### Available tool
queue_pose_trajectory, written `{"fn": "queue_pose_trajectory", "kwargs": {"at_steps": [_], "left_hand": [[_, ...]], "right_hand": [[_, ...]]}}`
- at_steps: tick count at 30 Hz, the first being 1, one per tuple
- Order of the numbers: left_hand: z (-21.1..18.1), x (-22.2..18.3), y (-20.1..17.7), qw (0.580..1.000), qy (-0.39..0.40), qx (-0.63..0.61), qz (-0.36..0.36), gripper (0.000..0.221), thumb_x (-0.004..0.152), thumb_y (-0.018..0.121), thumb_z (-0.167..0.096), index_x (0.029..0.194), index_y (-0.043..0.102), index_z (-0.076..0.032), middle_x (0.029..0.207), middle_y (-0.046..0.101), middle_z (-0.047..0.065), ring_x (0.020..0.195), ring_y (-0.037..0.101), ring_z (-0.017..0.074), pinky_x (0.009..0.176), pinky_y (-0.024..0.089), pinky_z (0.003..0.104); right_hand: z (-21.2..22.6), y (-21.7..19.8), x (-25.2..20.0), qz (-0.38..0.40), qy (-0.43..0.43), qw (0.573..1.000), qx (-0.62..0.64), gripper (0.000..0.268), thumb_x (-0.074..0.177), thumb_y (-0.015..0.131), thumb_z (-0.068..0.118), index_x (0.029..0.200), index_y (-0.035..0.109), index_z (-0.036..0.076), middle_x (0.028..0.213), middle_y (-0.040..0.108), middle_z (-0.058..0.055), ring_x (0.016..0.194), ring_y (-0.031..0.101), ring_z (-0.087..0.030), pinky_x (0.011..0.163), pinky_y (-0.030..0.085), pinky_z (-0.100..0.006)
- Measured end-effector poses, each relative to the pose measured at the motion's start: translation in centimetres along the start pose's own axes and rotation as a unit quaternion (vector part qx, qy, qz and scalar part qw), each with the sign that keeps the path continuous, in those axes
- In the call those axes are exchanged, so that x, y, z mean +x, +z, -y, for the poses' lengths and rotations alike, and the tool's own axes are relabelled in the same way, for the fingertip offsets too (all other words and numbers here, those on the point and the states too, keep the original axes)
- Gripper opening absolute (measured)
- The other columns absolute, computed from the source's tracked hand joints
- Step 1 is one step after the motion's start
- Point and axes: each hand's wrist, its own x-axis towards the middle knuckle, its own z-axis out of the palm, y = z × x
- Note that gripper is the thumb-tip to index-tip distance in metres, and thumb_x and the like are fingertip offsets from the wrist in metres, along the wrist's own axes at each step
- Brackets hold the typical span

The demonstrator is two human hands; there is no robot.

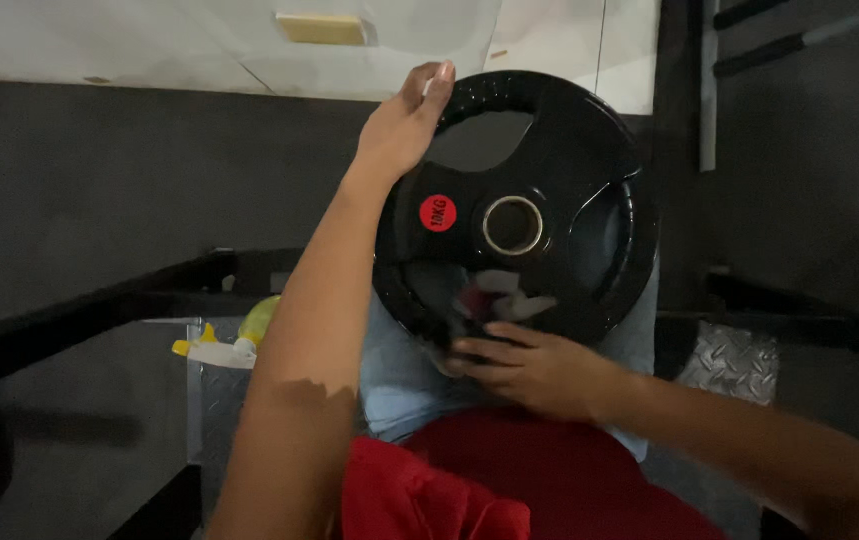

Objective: The person sits on the floor and cleans a black weight plate using a spray bottle and a cloth. They spray the plate and wipe both sides thoroughly, rotating the plate to reach all areas.

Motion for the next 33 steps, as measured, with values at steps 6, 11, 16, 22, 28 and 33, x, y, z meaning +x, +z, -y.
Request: {"fn": "queue_pose_trajectory", "kwargs": {"at_steps": [6, 11, 16, 22, 28, 33], "left_hand": [[0.7, 1.0, 0.3, 0.999, 0.031, 0.014, -0.014, 0.1, 0.075, 0.011, -0.085, 0.149, 0.043, -0.025, 0.09, 0.068, 0.015, 0.084, 0.065, 0.0399, 0.068, 0.043, 0.045], [-0.2, 0.5, -0.1, 1.0, -0.006, 0.013, -0.001, 0.104, 0.072, 0.008, -0.085, 0.152, 0.039, -0.025, 0.099, 0.07, 0.014, 0.085, 0.066, 0.035, 0.069, 0.045, 0.043], [0.0, 0.4, 0.0, 1.0, 0.01, 0.015, -0.008, 0.109, 0.07, 0.007, -0.087, 0.15, 0.042, -0.023, 0.089, 0.066, 0.014, 0.078, 0.063, 0.0354, 0.064, 0.04, 0.043], [-0.3, 0.3, -0.1, 1.0, -0.016, 0.009, 0.005, 0.105, 0.07, 0.007, -0.086, 0.149, 0.04, -0.026, 0.103, 0.07, 0.019, 0.091, 0.066, 0.0416, 0.072, 0.044, 0.046], [-1.3, 0.3, -0.7, 0.999, -0.043, -0.003, 0.013, 0.106, 0.071, 0.008, -0.085, 0.155, 0.037, -0.028, 0.135, 0.064, 0.019, 0.119, 0.06, 0.0446, 0.088, 0.043, 0.048], [-1.4, 0.2, -0.5, 0.998, -0.067, 0.003, 0.014, 0.111, 0.068, 0.006, -0.086, 0.154, 0.039, -0.026, 0.124, 0.067, 0.023, 0.111, 0.062, 0.0441, 0.085, 0.043, 0.046]], "right_hand": [[0.9, 3.4, -10.8, -0.097, 0.162, 0.982, 0.01, 0.066, 0.105, 0.029, 0.055, 0.158, 0.035, 0.016, 0.17, 0.029, -0.006, 0.16, 0.018, -0.022, 0.13, 0.008, -0.046], [-1.2, 6.5, -17.9, -0.054, 0.218, 0.971, -0.083, 0.091, 0.08, 0.07, 0.033, 0.162, 0.031, 0.023, 0.173, 0.019, -0.004, 0.161, 0.008, -0.03, 0.127, 0.001, -0.056], [-6.9, -5.2, -13.7, -0.154, 0.499, 0.851, 0.058, 0.071, 0.095, 0.061, 0.013, 0.16, 0.032, 0.008, 0.167, 0.034, -0.018, 0.151, 0.037, -0.039, 0.118, 0.037, -0.059], [-12.9, -8.0, -12.6, -0.431, 0.437, 0.789, 0.034, 0.059, 0.121, 0.033, 0.039, 0.16, 0.041, -0.005, 0.157, 0.048, -0.031, 0.146, 0.05, -0.048, 0.119, 0.044, -0.055], [-22.3, -6.0, -3.2, -0.378, 0.5, 0.634, 0.452, 0.023, 0.1, 0.053, 0.017, 0.119, 0.064, 0.018, 0.098, 0.064, -0.002, 0.081, 0.063, -0.019, 0.064, 0.047, -0.033], [-21.9, -5.5, 1.3, -0.002, 0.613, 0.785, 0.092, 0.064, 0.107, 0.022, 0.063, 0.153, 0.047, 0.025, 0.145, 0.052, -0.024, 0.137, 0.042, -0.041, 0.116, 0.027, -0.068]]}}
